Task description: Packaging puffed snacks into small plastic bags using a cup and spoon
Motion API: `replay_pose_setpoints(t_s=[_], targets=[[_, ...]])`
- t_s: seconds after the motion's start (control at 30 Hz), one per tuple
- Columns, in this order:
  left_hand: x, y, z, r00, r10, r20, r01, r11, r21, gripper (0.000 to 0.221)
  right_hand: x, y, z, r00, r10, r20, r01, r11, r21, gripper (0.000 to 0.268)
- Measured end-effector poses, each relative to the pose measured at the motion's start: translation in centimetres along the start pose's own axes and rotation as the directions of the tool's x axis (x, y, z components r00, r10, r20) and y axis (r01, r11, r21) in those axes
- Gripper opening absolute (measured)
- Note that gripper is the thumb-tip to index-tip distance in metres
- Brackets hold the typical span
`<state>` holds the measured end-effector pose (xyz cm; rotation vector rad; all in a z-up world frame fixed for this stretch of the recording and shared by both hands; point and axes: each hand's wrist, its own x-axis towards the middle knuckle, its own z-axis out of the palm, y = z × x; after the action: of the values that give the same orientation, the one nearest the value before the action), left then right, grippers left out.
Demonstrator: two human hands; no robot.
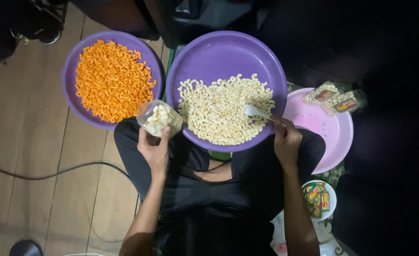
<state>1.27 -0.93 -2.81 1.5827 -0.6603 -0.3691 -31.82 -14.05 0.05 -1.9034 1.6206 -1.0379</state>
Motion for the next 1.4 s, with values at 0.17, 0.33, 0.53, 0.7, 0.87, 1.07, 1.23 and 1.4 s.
replay_pose_setpoints(t_s=[0.17, 0.33, 0.53, 0.7, 0.87, 1.07, 1.23, 1.4], targets=[[0.3, -0.2, 0.1, 1.0, 0.009, 0.014, -0.009, 1.0, -0.012, 0.045, -0.8, 4.1, 1.2, 0.99, 0.139, -0.013, -0.135, 0.977, 0.164, 0.018], [0.2, 1.5, 0.6, 0.999, 0.012, 0.03, -0.011, 0.998, -0.055, 0.045, -1.4, 6.5, 1.5, 0.975, 0.221, -0.017, -0.21, 0.946, 0.247, 0.018], [0.1, 0.7, 0.4, 0.998, 0.019, 0.056, -0.015, 0.997, -0.072, 0.047, -1.4, 5.9, 1.2, 0.959, 0.28, 0.029, -0.267, 0.87, 0.414, 0.022], [-0.1, 0.8, 0.3, 0.992, -0.004, 0.13, 0.022, 0.99, -0.138, 0.046, -0.9, 2.9, -0.3, 0.966, 0.259, -0.006, -0.229, 0.864, 0.449, 0.022], [0.1, 3.0, 1.1, 0.945, 0.015, 0.328, 0.019, 0.995, -0.101, 0.049, 0.0, 0.0, -2.9, 0.981, 0.196, 0.002, -0.171, 0.848, 0.502, 0.021], [-0.8, 5.3, 3.4, 0.802, 0.11, 0.587, -0.055, 0.992, -0.11, 0.055, -0.1, -6.5, -6.6, 0.996, 0.09, -0.023, -0.061, 0.821, 0.568, 0.029], [-2.0, 6.0, 4.9, 0.75, 0.166, 0.64, -0.075, 0.983, -0.167, 0.057, -1.6, -10.7, -8.7, 0.995, -0.066, -0.076, 0.086, 0.953, 0.292, 0.023], [-2.3, 6.7, 5.1, 0.708, 0.146, 0.69, -0.07, 0.988, -0.137, 0.051, -2.6, -14.9, -8.8, 0.85, -0.523, 0.061, 0.512, 0.848, 0.136, 0.007]])
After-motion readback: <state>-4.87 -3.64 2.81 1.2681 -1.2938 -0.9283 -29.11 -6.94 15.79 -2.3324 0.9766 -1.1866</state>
